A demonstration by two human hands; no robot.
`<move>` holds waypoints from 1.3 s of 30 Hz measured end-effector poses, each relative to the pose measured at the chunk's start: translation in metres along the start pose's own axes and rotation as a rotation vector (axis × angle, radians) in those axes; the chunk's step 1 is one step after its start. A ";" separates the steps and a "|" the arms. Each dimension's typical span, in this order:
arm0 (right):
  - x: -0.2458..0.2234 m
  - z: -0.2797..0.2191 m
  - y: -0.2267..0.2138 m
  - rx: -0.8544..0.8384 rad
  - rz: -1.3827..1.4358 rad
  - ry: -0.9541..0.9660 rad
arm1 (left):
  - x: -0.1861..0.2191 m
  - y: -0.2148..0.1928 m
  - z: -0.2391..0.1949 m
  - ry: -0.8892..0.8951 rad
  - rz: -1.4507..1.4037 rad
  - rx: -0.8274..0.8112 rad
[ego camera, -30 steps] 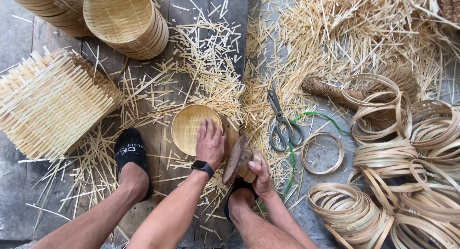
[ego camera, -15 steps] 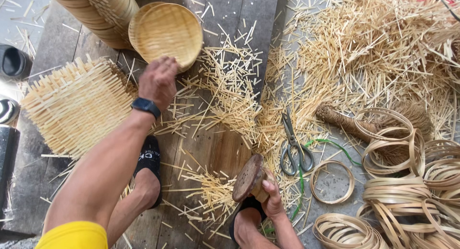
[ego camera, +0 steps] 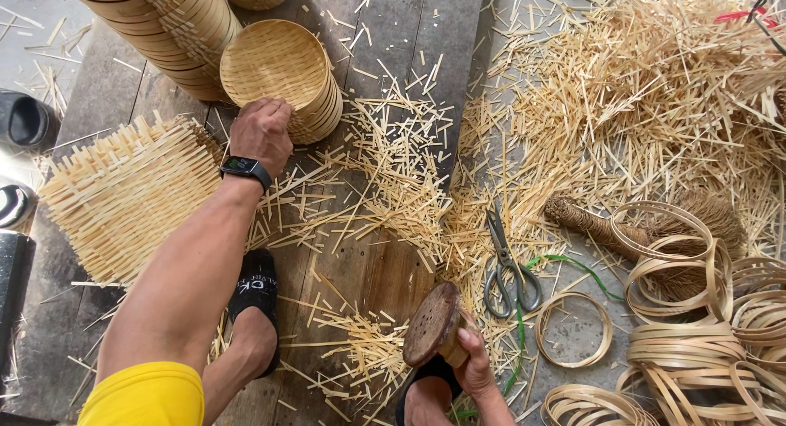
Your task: The person uses shears to trim the edges of a woven bamboo mat placed over a wooden mold, then removes the mold and stacks the finished basket. The person repeats this process with additional mats and molds.
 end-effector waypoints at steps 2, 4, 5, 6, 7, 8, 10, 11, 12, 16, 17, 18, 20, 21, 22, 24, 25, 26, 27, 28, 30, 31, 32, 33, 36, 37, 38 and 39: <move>0.000 -0.001 -0.002 0.019 0.001 0.006 | 0.001 0.002 0.001 -0.005 -0.003 -0.026; 0.001 -0.002 -0.002 0.021 0.012 0.009 | 0.001 0.002 0.000 -0.014 -0.012 -0.045; 0.002 -0.002 -0.001 0.018 0.012 0.007 | 0.001 0.002 0.000 -0.019 -0.015 -0.054; 0.001 0.000 0.000 0.013 0.012 0.003 | 0.001 0.002 0.001 -0.028 -0.015 -0.072; 0.000 0.000 0.001 0.008 0.011 -0.001 | 0.002 0.002 0.001 -0.038 -0.014 -0.091; 0.000 0.000 0.001 0.018 0.008 0.010 | 0.002 0.003 0.003 -0.047 -0.013 -0.110; 0.000 0.000 0.001 0.037 0.000 0.033 | 0.003 0.002 0.004 -0.056 -0.025 -0.131; 0.000 0.000 0.001 0.032 -0.018 0.024 | 0.004 0.001 0.006 -0.060 -0.030 -0.141; 0.000 0.000 0.001 0.029 -0.035 0.016 | 0.009 -0.002 0.004 -0.044 0.025 -0.097; 0.001 0.003 0.006 0.008 -0.013 0.012 | 0.055 -0.023 -0.020 -0.047 -0.040 0.130; 0.001 0.007 0.013 -0.057 0.039 0.003 | 0.082 -0.029 -0.042 -0.046 -0.137 0.156; -0.002 0.013 0.020 -0.125 0.088 -0.008 | 0.112 -0.028 -0.067 -0.102 -0.317 -0.015; -0.006 0.018 0.035 -0.200 0.143 -0.003 | 0.171 -0.020 -0.131 -0.508 -0.772 -0.611; -0.007 0.025 0.044 -0.207 0.148 0.013 | 0.197 -0.016 -0.153 -0.567 -0.852 -0.799; -0.010 0.031 0.051 -0.214 0.151 0.029 | 0.215 -0.014 -0.178 -0.869 -1.066 -0.867; -0.016 0.041 0.059 -0.104 -0.087 -0.008 | 0.225 -0.010 -0.207 -1.239 -1.306 -0.791; -0.018 0.041 0.060 -0.047 -0.205 -0.027 | 0.221 -0.007 -0.211 -1.299 -1.328 -0.660; -0.018 0.042 0.062 -0.028 -0.250 -0.019 | 0.213 -0.004 -0.213 -1.358 -1.348 -0.525; -0.018 0.044 0.063 -0.010 -0.296 -0.012 | 0.206 -0.003 -0.213 -1.288 -1.339 -0.538; -0.019 0.044 0.062 0.006 -0.343 -0.007 | 0.199 -0.002 -0.210 -1.218 -1.331 -0.546; -0.014 0.047 0.057 0.107 -0.602 -0.072 | 0.185 -0.003 -0.206 -1.036 -1.204 -0.600; -0.011 0.049 0.053 0.160 -0.729 -0.107 | 0.177 -0.005 -0.201 -0.923 -1.085 -0.642; -0.007 0.051 0.047 0.220 -0.873 -0.064 | 0.169 -0.009 -0.196 -0.812 -0.965 -0.685; -0.004 0.052 0.041 0.281 -1.018 -0.020 | 0.157 -0.013 -0.189 -0.799 -0.907 -0.623; -0.002 0.044 0.028 0.351 -1.093 -0.132 | 0.115 -0.032 -0.165 -0.785 -0.754 -0.486; -0.008 0.041 0.029 0.352 -1.062 -0.210 | 0.099 -0.040 -0.156 -0.804 -0.714 -0.470; -0.015 0.038 0.029 0.348 -1.004 -0.181 | 0.082 -0.048 -0.147 -0.799 -0.672 -0.418; -0.024 0.032 0.030 0.343 -0.946 -0.152 | 0.065 -0.056 -0.138 -0.795 -0.630 -0.365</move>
Point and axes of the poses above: each hand's wrist, its own z-axis towards the middle knuckle, its own y-axis out of the palm, x = y × z, the point moved 3 cm from there along z, towards the middle knuckle, and after that the axes turned 5 degrees about z, right-handed, at the moved point
